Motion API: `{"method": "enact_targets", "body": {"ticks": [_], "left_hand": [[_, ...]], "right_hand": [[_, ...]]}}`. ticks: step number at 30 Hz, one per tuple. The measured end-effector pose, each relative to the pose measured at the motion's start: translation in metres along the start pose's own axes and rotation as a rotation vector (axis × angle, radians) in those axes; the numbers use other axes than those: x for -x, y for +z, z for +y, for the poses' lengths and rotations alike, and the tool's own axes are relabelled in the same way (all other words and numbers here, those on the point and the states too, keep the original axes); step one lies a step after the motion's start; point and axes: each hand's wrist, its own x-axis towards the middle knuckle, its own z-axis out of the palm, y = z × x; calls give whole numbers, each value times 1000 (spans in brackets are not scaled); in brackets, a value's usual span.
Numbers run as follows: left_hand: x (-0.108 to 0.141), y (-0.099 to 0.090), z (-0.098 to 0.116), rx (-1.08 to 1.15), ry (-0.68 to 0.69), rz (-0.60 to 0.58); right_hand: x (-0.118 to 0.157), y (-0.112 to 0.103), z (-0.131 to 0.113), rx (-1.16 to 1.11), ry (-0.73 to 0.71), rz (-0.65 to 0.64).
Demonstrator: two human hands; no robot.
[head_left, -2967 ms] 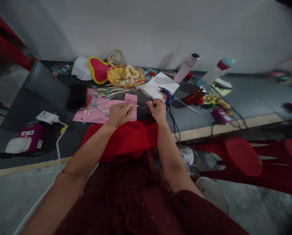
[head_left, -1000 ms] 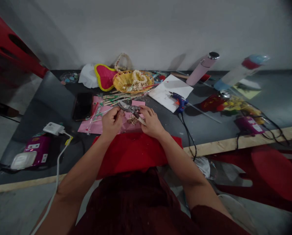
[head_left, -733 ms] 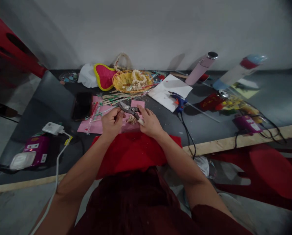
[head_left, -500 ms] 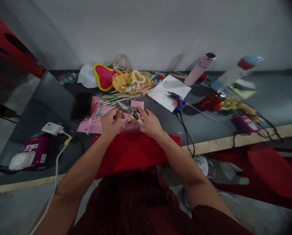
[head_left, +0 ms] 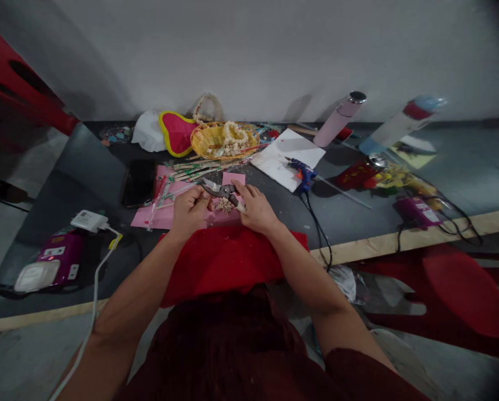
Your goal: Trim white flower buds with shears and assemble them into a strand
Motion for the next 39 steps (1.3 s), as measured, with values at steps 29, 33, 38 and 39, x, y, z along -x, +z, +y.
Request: {"method": "enact_targets", "body": {"ticks": [29, 33, 38, 39], "left_hand": [[0, 2, -6, -175, 48, 103], [-1, 2, -4, -159, 49, 86], [-1, 2, -1, -133, 45, 106], [0, 2, -1, -145, 43, 115]], "right_hand": [[1, -1, 6, -6, 61, 7], [1, -2, 6, -3, 45, 34], [2, -3, 3, -13, 37, 89], [3, -3, 2, -15, 45, 93]]}}
